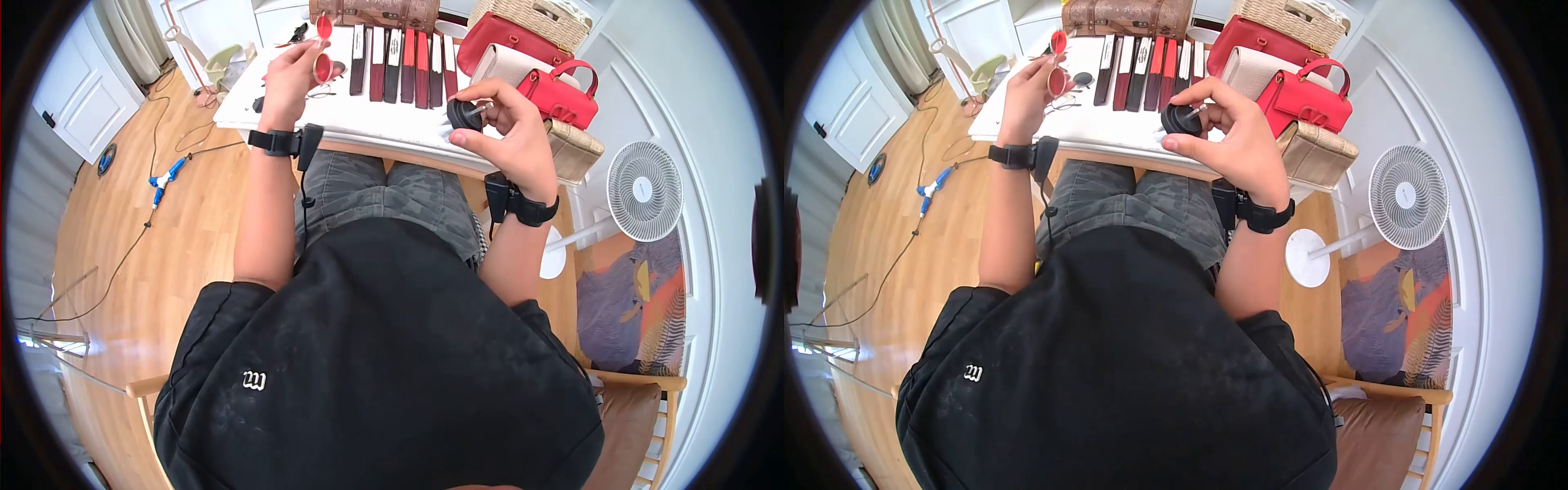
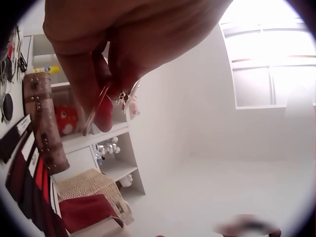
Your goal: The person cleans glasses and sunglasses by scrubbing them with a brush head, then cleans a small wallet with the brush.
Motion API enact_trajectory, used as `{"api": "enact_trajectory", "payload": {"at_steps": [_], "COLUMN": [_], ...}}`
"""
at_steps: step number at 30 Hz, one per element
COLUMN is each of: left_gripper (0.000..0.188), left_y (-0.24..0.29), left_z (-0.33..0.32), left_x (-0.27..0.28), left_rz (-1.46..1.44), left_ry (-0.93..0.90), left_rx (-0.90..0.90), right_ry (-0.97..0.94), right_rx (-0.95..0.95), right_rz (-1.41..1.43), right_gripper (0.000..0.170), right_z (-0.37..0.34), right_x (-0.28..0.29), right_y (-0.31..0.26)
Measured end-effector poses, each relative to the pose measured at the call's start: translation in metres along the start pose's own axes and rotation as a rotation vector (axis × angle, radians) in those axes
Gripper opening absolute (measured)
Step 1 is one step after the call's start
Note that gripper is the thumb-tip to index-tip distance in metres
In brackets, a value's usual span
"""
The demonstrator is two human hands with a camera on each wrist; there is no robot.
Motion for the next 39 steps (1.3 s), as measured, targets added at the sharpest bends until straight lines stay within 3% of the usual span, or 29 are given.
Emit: {"api": "enact_trajectory", "payload": {"at_steps": [3, 5, 6, 8, 12, 14, 18, 22, 24, 26, 28, 32, 39], "left_gripper": [0.032, 0.032, 0.032, 0.031, 0.032, 0.029, 0.025, 0.026, 0.031, 0.034, 0.033, 0.033, 0.034], "left_y": [-0.023, -0.041, -0.043, -0.053, -0.048, -0.039, -0.029, 0.000, 0.021, 0.009, 0.009, -0.002, -0.023], "left_z": [0.015, 0.018, 0.018, 0.017, 0.016, 0.013, 0.027, 0.043, 0.046, 0.069, 0.077, 0.096, 0.136], "left_x": [0.034, 0.049, 0.051, 0.048, 0.043, 0.041, 0.059, 0.061, 0.054, 0.070, 0.067, 0.071, 0.094], "left_rz": [0.015, -0.172, -0.169, -0.445, -0.397, -0.159, -0.019, 0.273, 0.722, 0.778, 1.059, 1.285, 1.351], "left_ry": [0.037, 0.147, 0.146, 0.120, 0.115, 0.132, 0.057, 0.097, 0.121, 0.120, 0.039, -0.067, -0.248], "left_rx": [0.102, 0.205, 0.210, 0.314, 0.347, 0.289, 0.213, 0.126, 0.014, -0.017, -0.092, -0.005, 0.128], "right_ry": [0.013, -0.011, -0.009, -0.027, -0.024, -0.030, -0.032, -0.060, -0.094, -0.055, -0.097, -0.140, -0.154], "right_rx": [-0.031, -0.018, -0.023, -0.004, 0.000, 0.003, -0.029, -0.069, -0.098, -0.042, -0.066, -0.079, -0.111], "right_rz": [0.030, 0.021, 0.024, -0.034, -0.028, -0.038, -0.047, -0.031, -0.049, -0.058, -0.076, -0.112, -0.146], "right_gripper": [0.045, 0.045, 0.045, 0.044, 0.043, 0.043, 0.042, 0.042, 0.044, 0.041, 0.041, 0.043, 0.041], "right_z": [0.004, 0.004, 0.003, 0.004, 0.005, 0.005, 0.005, 0.005, 0.006, 0.007, 0.007, 0.008, 0.009], "right_x": [-0.002, -0.006, -0.007, -0.008, -0.009, -0.009, -0.010, -0.010, -0.014, -0.019, -0.021, -0.024, -0.028], "right_y": [0.006, 0.006, 0.007, 0.006, 0.006, 0.007, 0.011, 0.016, 0.021, 0.023, 0.025, 0.026, 0.030]}}
Point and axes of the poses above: each hand's wrist, its own z-axis towards the middle knuckle, its own x-axis out of the back of the hand, y = z × x, the point moved 7 cm from there along z, towards the middle knuckle, and after that the axes turned 13 degrees about -z, right-handed, at the moved point
